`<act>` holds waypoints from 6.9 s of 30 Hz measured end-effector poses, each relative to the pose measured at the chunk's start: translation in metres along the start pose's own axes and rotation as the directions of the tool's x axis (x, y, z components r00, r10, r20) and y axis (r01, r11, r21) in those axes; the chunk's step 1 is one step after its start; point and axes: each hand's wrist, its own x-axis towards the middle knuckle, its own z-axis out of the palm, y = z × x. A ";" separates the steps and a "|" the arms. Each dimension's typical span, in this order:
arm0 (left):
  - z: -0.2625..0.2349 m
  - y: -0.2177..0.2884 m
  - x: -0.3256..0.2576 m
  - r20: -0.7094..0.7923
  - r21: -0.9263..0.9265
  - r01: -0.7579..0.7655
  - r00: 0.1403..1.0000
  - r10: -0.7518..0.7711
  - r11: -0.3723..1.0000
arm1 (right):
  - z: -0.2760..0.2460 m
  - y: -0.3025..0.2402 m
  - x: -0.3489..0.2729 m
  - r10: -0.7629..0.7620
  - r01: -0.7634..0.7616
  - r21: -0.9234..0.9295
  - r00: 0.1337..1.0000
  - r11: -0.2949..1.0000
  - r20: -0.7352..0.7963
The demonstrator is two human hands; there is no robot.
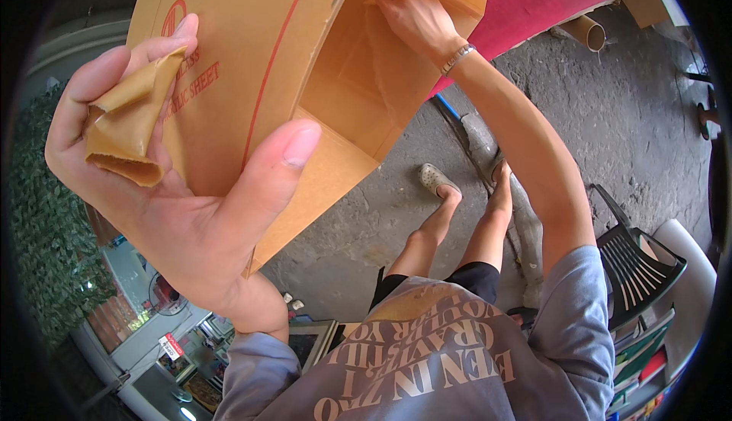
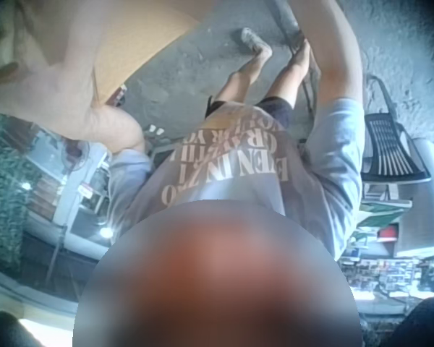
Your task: The person assembles a cardboard box by folding and taping its flaps. They repeatedly reach inside the box to press and smooth the interior seams, then rotate the box to work on different edges. The process continues until the box is fully taped and shaped.
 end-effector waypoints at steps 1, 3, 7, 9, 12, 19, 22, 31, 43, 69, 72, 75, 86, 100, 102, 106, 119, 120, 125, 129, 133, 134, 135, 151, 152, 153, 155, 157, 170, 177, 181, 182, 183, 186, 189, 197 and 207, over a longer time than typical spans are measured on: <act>0.000 0.003 0.000 -0.008 0.001 0.039 0.999 -0.039 0.999 | -0.004 -0.002 -0.004 0.000 0.000 0.011 1.000 1.000 0.008; 0.002 0.010 -0.002 -0.026 -0.006 0.132 0.991 -0.132 0.991 | -0.012 -0.005 -0.010 0.045 -0.045 0.019 0.999 0.999 0.017; 0.007 0.017 0.001 -0.029 -0.051 0.156 0.987 -0.157 0.986 | -0.024 -0.013 -0.018 0.131 -0.132 0.008 0.986 0.991 0.101; 0.011 0.019 0.004 -0.036 -0.071 0.159 0.986 -0.162 0.985 | -0.029 -0.016 -0.021 0.127 -0.131 0.035 0.987 0.991 0.094; 0.015 0.022 0.007 -0.032 -0.090 0.149 0.988 -0.153 0.985 | -0.037 -0.020 -0.025 0.130 -0.137 0.065 0.986 0.988 0.109; 0.014 0.024 0.008 -0.027 -0.140 0.191 0.980 -0.197 0.971 | -0.063 -0.036 -0.035 0.175 -0.190 0.114 0.976 0.975 0.127; 0.014 0.020 0.007 -0.003 -0.155 0.143 0.989 -0.145 0.978 | -0.068 -0.041 -0.044 0.192 -0.206 0.108 0.973 0.973 0.125; -0.026 0.053 -0.024 -0.134 -0.171 -0.116 0.987 0.094 0.978 | -0.068 -0.020 -0.054 0.297 -0.317 0.229 0.947 0.920 0.120; 0.212 -0.010 -0.112 0.266 0.134 0.422 0.856 -0.443 0.896 | -0.048 0.000 -0.038 0.075 -0.054 -0.114 0.980 0.992 0.184; 0.220 -0.029 -0.119 0.312 0.002 0.471 0.838 -0.448 0.882 | -0.115 -0.073 -0.066 0.192 -0.196 -0.011 0.942 0.981 0.274; 0.220 -0.027 -0.120 0.249 -0.095 0.474 0.863 -0.440 0.875 | -0.122 -0.083 -0.069 0.207 -0.216 -0.009 0.922 0.976 0.327; 0.220 -0.028 -0.124 0.244 -0.132 0.519 0.843 -0.480 0.845 | -0.130 -0.093 -0.071 0.201 -0.214 0.010 0.931 0.977 0.306; 0.221 -0.028 -0.134 0.280 -0.267 0.591 0.804 -0.525 0.762 | -0.187 -0.117 -0.086 0.291 -0.368 0.178 0.891 0.913 0.349; 0.209 0.015 -0.180 0.398 0.291 0.420 0.764 -0.508 0.860 | -0.124 -0.048 -0.110 0.024 -0.119 0.235 0.928 0.965 0.373; 0.211 0.009 -0.186 0.428 0.325 0.392 0.751 -0.503 0.861 | -0.121 -0.072 -0.120 0.126 -0.177 0.230 0.967 0.957 0.221; 0.210 0.008 -0.196 0.407 0.275 0.382 0.785 -0.467 0.882 | -0.123 -0.103 -0.129 0.267 -0.332 0.303 0.934 0.893 0.239; 0.212 0.005 -0.248 0.466 0.026 0.641 0.671 -0.577 0.767 | -0.169 -0.170 -0.138 0.348 -0.512 0.467 0.850 0.721 0.395; 0.212 0.003 -0.251 0.470 0.084 0.562 0.706 -0.530 0.823 | -0.175 -0.174 -0.138 0.339 -0.498 0.467 0.858 0.731 0.385; 0.209 -0.013 -0.252 0.616 0.774 -0.533 0.759 -0.210 0.343 | -0.200 -0.176 -0.141 0.337 -0.468 0.509 0.881 0.723 0.331; 0.199 -0.017 -0.242 0.711 0.641 -0.750 0.660 -0.241 -0.161 | -0.212 -0.174 -0.146 0.294 -0.432 0.537 0.898 0.725 0.326; 0.191 -0.015 -0.239 0.791 0.572 -0.820 0.562 -0.243 -0.032 | -0.220 -0.177 -0.155 0.228 -0.361 0.498 0.923 0.789 0.309; 0.191 -0.017 -0.240 0.789 0.590 -0.807 0.572 -0.225 0.016 | -0.223 -0.178 -0.158 0.211 -0.340 0.475 0.929 0.812 0.306; 0.193 -0.019 -0.242 0.783 0.622 -0.749 0.596 -0.178 0.229 | -0.225 -0.179 -0.161 0.199 -0.334 0.452 0.926 0.827 0.320; 0.190 -0.001 -0.235 0.543 -0.300 0.633 0.728 -0.418 0.713 | -0.260 -0.175 -0.220 0.537 -0.568 0.628 0.799 0.532 0.269; 0.186 0.008 -0.229 0.574 -0.498 0.763 0.647 -0.502 0.413 | -0.254 -0.164 -0.223 0.693 -0.653 0.533 0.703 0.538 0.162; 0.181 0.019 -0.223 0.635 -0.625 0.779 0.545 -0.548 0.050 | -0.249 -0.155 -0.224 0.792 -0.757 0.498 0.576 0.424 0.201; 0.176 0.039 -0.213 0.664 -0.739 0.572 0.535 -0.522 -0.355 | -0.231 -0.140 -0.220 0.742 -0.781 0.489 0.580 0.388 0.337; 0.178 0.056 -0.206 0.629 -0.767 0.594 0.621 -0.467 -0.242 | -0.215 -0.138 -0.211 0.554 -0.724 0.354 0.685 0.593 0.473; 0.194 0.015 -0.246 0.546 -0.616 0.744 0.168 -0.821 -0.257 | -0.128 -0.089 -0.160 0.762 -0.852 0.357 0.510 0.382 0.400; 0.209 -0.010 -0.216 0.546 -0.701 0.641 0.201 -0.813 -0.312 | -0.080 -0.111 -0.134 0.725 -0.902 0.405 0.380 0.151 0.574; 0.223 -0.015 -0.204 0.519 -0.718 0.614 0.157 -0.840 -0.328 | -0.079 -0.106 -0.139 0.687 -0.864 0.483 0.439 0.145 0.579; 0.226 -0.016 -0.204 0.509 -0.705 0.620 0.106 -0.854 -0.343 | -0.079 -0.103 -0.139 0.673 -0.867 0.482 0.431 0.125 0.601; 0.228 -0.017 -0.204 0.490 -0.730 0.598 0.121 -0.863 -0.330 | -0.079 -0.100 -0.141 0.635 -0.874 0.467 0.436 0.131 0.638; 0.231 -0.017 -0.209 0.482 -0.744 0.597 0.168 -0.860 -0.300 | -0.082 -0.092 -0.144 0.560 -0.876 0.477 0.429 0.068 0.709; 0.228 -0.016 -0.213 0.538 -0.699 0.666 0.251 -0.805 -0.259 | -0.086 -0.089 -0.146 0.520 -0.830 0.557 0.481 0.011 0.706; 0.236 -0.017 -0.198 0.541 -0.755 0.601 0.345 -0.767 -0.262 | -0.085 -0.103 -0.135 0.768 -0.850 0.246 0.526 0.465 0.365; 0.248 -0.020 -0.207 0.503 -0.793 0.558 0.372 -0.780 -0.245 | -0.100 -0.095 -0.129 0.748 -0.875 0.296 0.483 0.384 0.455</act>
